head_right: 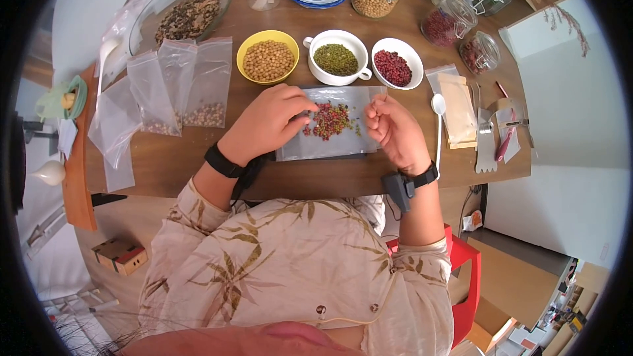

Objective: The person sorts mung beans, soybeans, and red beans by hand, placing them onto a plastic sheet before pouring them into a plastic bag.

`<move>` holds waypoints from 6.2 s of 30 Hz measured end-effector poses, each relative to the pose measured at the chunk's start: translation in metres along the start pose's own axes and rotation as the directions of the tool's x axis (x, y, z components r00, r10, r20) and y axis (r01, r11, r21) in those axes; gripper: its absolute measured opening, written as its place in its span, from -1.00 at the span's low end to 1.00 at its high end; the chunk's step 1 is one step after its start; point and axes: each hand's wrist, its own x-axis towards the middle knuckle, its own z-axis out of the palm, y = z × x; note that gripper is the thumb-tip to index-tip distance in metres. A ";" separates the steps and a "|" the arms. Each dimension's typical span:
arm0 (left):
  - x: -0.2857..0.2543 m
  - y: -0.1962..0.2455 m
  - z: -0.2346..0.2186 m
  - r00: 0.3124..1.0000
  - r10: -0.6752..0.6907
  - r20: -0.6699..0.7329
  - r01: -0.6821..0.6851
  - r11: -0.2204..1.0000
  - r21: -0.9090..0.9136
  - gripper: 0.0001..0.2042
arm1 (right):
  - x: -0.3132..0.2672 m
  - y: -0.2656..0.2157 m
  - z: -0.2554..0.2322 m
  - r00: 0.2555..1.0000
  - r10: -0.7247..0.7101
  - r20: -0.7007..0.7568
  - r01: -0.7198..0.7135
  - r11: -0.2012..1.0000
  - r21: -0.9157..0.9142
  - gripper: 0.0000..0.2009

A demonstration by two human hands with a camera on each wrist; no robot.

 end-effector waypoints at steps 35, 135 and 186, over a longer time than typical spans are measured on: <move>-0.002 0.000 0.001 1.000 0.003 -0.008 -0.003 1.000 0.010 -0.78 | 0.035 -0.037 -0.048 0.974 -0.214 -0.081 0.200 0.968 -0.150 -0.79; -0.006 0.001 0.005 0.999 -0.005 -0.038 0.007 0.999 0.047 -0.72 | 0.006 -0.007 0.045 0.945 -0.029 -0.326 0.033 0.999 0.007 -0.76; -0.006 0.000 0.004 0.999 -0.019 -0.040 0.020 1.000 0.013 -0.71 | 0.024 0.009 0.027 0.948 -0.318 0.006 0.013 0.017 -1.000 -0.89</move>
